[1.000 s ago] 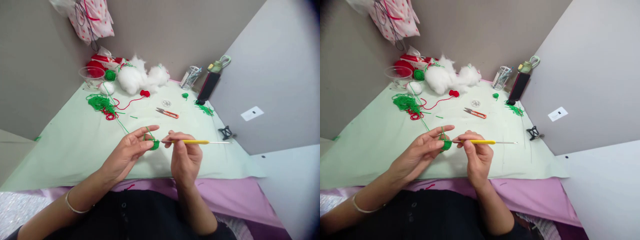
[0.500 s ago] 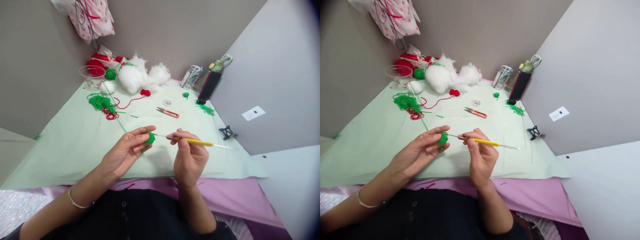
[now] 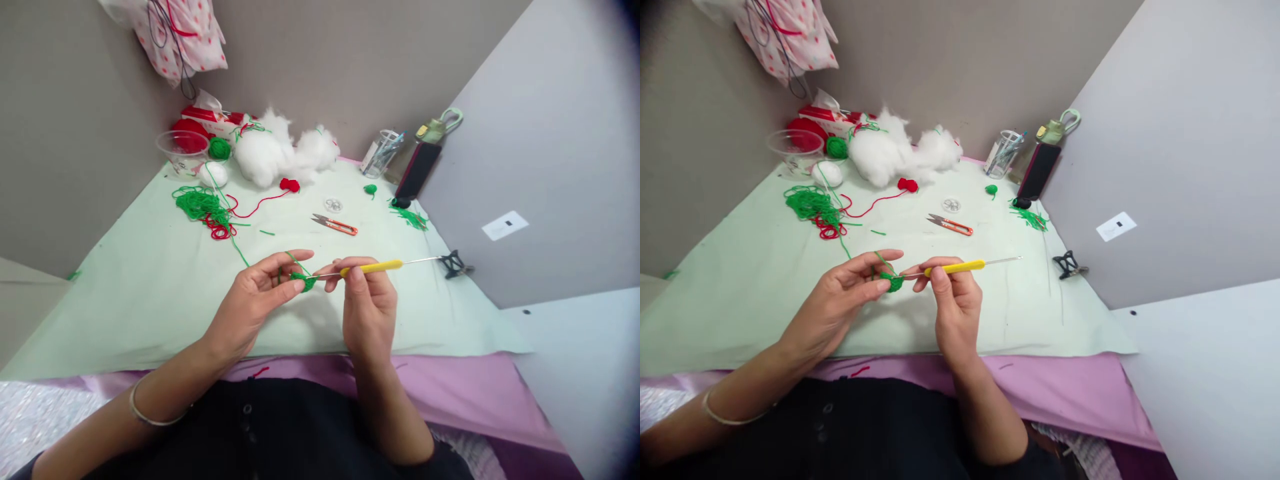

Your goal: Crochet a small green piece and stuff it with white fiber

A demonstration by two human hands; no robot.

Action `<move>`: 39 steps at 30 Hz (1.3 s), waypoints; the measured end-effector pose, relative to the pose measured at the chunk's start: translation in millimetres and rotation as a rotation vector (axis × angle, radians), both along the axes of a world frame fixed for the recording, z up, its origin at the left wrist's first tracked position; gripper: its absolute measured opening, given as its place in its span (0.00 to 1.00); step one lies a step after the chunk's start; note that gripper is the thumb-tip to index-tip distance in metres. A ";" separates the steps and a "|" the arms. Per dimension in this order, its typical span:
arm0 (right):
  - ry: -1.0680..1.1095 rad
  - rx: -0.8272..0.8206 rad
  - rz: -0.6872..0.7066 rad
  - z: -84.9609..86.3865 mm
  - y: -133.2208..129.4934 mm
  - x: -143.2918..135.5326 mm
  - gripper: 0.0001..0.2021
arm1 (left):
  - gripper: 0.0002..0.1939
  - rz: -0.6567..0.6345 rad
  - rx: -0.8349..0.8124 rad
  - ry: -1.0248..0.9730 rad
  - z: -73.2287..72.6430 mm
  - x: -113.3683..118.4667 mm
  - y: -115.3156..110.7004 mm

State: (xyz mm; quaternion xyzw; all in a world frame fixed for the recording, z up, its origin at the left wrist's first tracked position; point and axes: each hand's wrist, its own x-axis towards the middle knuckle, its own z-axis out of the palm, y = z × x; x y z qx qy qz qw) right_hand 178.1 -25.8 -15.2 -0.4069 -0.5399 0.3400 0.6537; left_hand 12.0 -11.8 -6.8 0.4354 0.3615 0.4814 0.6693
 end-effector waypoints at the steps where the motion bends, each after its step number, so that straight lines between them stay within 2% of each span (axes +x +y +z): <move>1: -0.065 0.029 -0.035 1.1 -1.8 -0.1 0.07 | 0.17 0.006 0.017 0.019 -0.4 -0.3 0.3; 3: -0.250 0.128 -0.117 2.5 -5.5 -1.0 0.07 | 0.17 0.033 0.069 0.084 -0.6 0.0 -0.1; 7: -0.669 0.427 -0.277 -3.1 -6.5 -6.3 0.10 | 0.18 0.121 0.146 0.171 0.5 4.0 -3.3; 9: -0.820 0.566 -0.388 -9.2 -3.6 -9.0 0.10 | 0.22 0.097 0.063 0.080 0.4 6.4 -3.5; 11: -0.865 0.628 -0.452 -13.7 -1.2 -9.7 0.10 | 0.25 -0.016 -0.116 -0.089 -0.4 7.2 -1.6; 14: -0.625 0.466 -0.355 -12.9 -0.9 -6.6 0.10 | 0.22 -0.159 -0.327 -0.296 -0.7 4.7 3.5; 17: -0.232 0.236 -0.203 -6.7 -1.8 -2.9 0.10 | 0.21 -0.141 -0.298 -0.295 1.5 1.7 5.5; 19: -0.125 0.154 -0.105 -3.6 -1.5 -2.4 0.08 | 0.22 -0.116 -0.225 -0.227 3.1 1.8 4.0; 21: -0.168 0.123 -0.064 -2.6 -1.0 -3.4 0.07 | 0.22 -0.085 -0.151 -0.158 3.5 3.6 1.9; 24: -0.327 0.191 -0.138 -4.4 -0.9 -6.0 0.09 | 0.21 -0.017 -0.077 -0.115 2.1 7.4 0.5; 26: -0.488 0.311 -0.208 -7.1 -1.2 -7.0 0.10 | 0.22 0.007 -0.109 -0.143 0.3 9.5 1.5; 29: -0.697 0.495 -0.320 -10.6 -1.6 -5.6 0.13 | 0.22 -0.091 -0.259 -0.274 -2.8 9.9 5.1; 30: -0.687 0.495 -0.335 -10.8 -1.7 -4.4 0.14 | 0.20 -0.128 -0.302 -0.317 -3.7 9.2 6.3; 32: -0.516 0.390 -0.311 -9.2 -1.6 -1.9 0.13 | 0.17 -0.147 -0.334 -0.367 -4.7 7.0 8.2; 34: -0.250 0.233 -0.230 -5.8 -1.3 -0.6 0.10 | 0.16 -0.109 -0.301 -0.350 -4.4 4.9 8.2; 36: -0.087 0.118 -0.111 -2.3 -1.2 -1.2 0.09 | 0.18 -0.077 -0.233 -0.280 -3.2 3.8 6.4; 39: -0.105 0.036 -0.005 0.5 -1.3 -3.6 0.07 | 0.19 -0.057 -0.127 -0.156 -1.2 3.9 2.7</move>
